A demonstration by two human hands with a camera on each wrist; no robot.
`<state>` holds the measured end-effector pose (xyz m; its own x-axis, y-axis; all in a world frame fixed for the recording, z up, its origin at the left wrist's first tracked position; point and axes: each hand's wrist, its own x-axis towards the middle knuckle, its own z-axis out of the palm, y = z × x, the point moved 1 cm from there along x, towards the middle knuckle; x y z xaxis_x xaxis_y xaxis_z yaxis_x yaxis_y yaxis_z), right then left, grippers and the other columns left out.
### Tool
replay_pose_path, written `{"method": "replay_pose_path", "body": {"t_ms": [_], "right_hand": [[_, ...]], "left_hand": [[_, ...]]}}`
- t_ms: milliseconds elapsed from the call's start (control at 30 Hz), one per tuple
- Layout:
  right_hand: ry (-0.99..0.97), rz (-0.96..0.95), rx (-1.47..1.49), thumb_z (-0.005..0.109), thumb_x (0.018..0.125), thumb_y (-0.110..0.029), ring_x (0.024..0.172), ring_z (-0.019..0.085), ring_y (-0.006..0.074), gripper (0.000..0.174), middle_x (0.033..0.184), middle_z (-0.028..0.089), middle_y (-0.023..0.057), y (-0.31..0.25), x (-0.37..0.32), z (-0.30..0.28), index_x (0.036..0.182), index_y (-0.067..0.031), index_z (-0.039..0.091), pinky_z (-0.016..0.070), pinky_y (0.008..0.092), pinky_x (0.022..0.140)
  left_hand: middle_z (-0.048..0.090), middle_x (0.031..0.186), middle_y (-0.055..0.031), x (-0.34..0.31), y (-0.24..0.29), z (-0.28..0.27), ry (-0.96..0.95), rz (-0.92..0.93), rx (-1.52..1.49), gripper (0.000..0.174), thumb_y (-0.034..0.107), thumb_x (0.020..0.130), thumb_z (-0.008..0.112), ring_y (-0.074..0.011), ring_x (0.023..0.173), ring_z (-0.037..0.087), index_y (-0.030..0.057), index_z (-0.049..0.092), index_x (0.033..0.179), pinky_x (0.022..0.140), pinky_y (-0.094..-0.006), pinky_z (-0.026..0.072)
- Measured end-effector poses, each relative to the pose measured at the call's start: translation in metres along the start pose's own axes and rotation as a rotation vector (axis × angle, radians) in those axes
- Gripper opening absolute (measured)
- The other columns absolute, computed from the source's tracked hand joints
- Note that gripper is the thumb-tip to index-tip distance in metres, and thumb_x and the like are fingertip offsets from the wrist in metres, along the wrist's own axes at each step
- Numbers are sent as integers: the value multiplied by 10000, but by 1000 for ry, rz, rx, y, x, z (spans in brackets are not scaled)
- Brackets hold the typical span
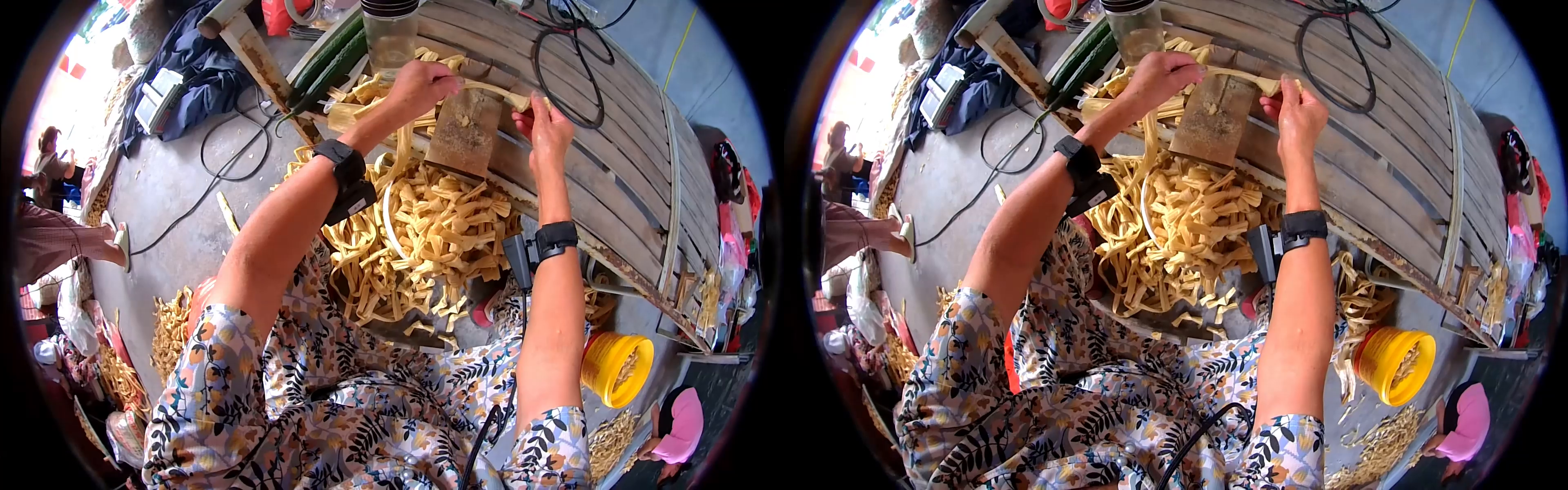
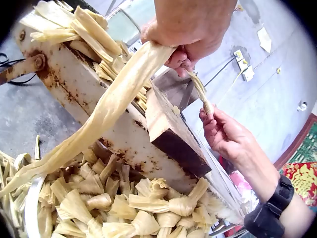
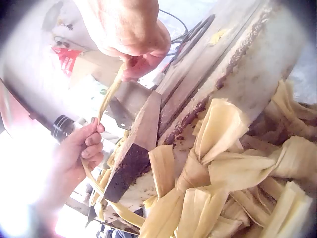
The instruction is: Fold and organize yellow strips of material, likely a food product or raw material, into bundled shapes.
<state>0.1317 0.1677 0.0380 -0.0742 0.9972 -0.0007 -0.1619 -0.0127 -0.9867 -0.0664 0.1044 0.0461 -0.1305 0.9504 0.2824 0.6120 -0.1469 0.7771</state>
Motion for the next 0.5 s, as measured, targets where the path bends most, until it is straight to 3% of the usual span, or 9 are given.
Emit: {"method": "replay_pose_path", "body": {"t_ms": [167, 267, 300, 333, 400, 433, 500], "right_hand": [[-16, -3, -27, 565, 827, -196, 502, 579, 134, 246, 622, 599, 71, 8, 4, 1, 745, 33, 601, 442, 226, 445], [-48, -164, -641, 554, 824, -167, 508, 570, 104, 214, 610, 603, 58, 41, 15, -8, 732, 18, 608, 405, 206, 437], [27, -259, -771, 565, 817, -174, 459, 524, 88, 253, 556, 582, 46, 35, 6, -12, 660, 22, 590, 374, 226, 424], [24, -229, -714, 567, 816, -174, 452, 508, 85, 250, 560, 581, 45, 28, 6, -14, 659, 19, 588, 369, 225, 420], [18, -168, -604, 570, 813, -174, 436, 476, 79, 244, 567, 579, 43, 15, 4, -19, 656, 12, 583, 360, 221, 411], [-30, -130, -432, 574, 805, -240, 424, 504, 85, 295, 522, 569, 38, 10, 2, -19, 642, 4, 604, 385, 229, 420], [-139, 12, -391, 579, 811, -240, 429, 474, 61, 280, 551, 568, 30, -4, -14, -22, 677, 4, 605, 365, 204, 407]], "left_hand": [[589, 658, -25, 1, -2, 2, 37, -18, -12, 192, 212, 796, 581, -94, 569, 508, 27, 633, 788, 530, -249, 414], [615, 666, -42, -1, -26, 16, 91, 5, 114, 185, 206, 791, 583, -114, 574, 538, 30, 639, 785, 535, -265, 425], [629, 678, -54, -1, -35, 15, 146, -25, 147, 180, 206, 786, 588, -130, 578, 557, 36, 646, 794, 533, -278, 430], [612, 646, -45, -5, -31, 5, 141, -162, 134, 176, 218, 779, 598, -113, 566, 544, 52, 655, 783, 516, -271, 422], [543, 591, -11, -9, -20, -14, 128, -85, 130, 209, 240, 814, 574, -74, 517, 472, 45, 649, 803, 475, -232, 371], [506, 583, 5, -13, -12, -20, 53, -82, -19, 224, 245, 827, 561, -60, 509, 438, 36, 640, 820, 466, -220, 346], [431, 566, 37, -31, 1, -27, -92, -90, -315, 253, 254, 853, 536, -33, 492, 370, 16, 622, 854, 448, -196, 297]]}}
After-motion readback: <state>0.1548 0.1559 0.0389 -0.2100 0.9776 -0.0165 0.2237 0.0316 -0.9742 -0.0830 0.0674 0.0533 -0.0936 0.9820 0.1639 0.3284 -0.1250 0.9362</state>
